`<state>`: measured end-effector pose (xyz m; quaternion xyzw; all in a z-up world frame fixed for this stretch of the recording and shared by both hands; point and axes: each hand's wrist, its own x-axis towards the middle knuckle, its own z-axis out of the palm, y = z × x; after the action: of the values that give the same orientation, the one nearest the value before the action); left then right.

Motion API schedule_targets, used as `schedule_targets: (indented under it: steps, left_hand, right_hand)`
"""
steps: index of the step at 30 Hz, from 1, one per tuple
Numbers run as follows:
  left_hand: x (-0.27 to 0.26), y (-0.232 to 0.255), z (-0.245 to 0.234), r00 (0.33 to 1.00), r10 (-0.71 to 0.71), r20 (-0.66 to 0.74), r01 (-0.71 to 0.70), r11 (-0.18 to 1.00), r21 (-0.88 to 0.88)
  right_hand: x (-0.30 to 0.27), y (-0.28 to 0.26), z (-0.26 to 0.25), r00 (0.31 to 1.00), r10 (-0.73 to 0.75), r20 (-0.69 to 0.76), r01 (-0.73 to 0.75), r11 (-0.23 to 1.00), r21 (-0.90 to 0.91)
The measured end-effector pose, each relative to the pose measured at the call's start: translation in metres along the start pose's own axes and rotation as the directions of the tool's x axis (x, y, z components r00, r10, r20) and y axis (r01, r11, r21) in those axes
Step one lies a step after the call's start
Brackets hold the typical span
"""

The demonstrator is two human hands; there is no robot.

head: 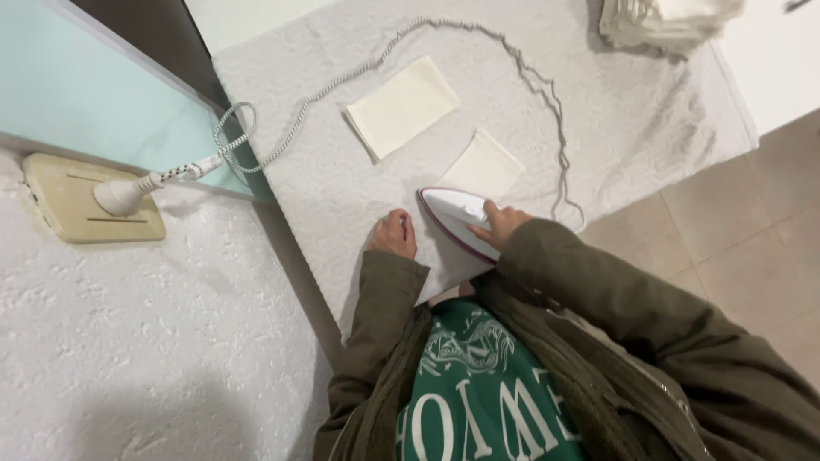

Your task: Ironing small rectangular pieces of white fabric on a table.

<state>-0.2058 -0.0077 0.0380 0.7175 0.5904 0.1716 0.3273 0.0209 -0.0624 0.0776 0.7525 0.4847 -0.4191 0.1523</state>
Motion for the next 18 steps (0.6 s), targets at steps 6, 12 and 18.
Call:
schedule_targets:
  steps: [6, 12, 18]
  left_hand:
    - [-0.003, -0.006, 0.006, 0.988, 0.125, -0.094, -0.125, 0.992, 0.005]
    - [0.003, -0.01, 0.009, 0.99, 0.089, -0.111, -0.087, 0.996, 0.029]
    - [-0.001, -0.007, 0.007, 0.996, 0.064, -0.057, -0.064, 0.998, 0.011]
  right_hand:
    - [0.01, -0.015, 0.0, 0.965, -0.118, -0.236, 0.108, 0.993, -0.055]
    - [0.018, 0.004, 0.009, 0.979, -0.082, -0.188, 0.05, 0.985, -0.167]
    - [-0.013, -0.024, -0.018, 0.999, 0.04, -0.012, -0.04, 0.997, -0.068]
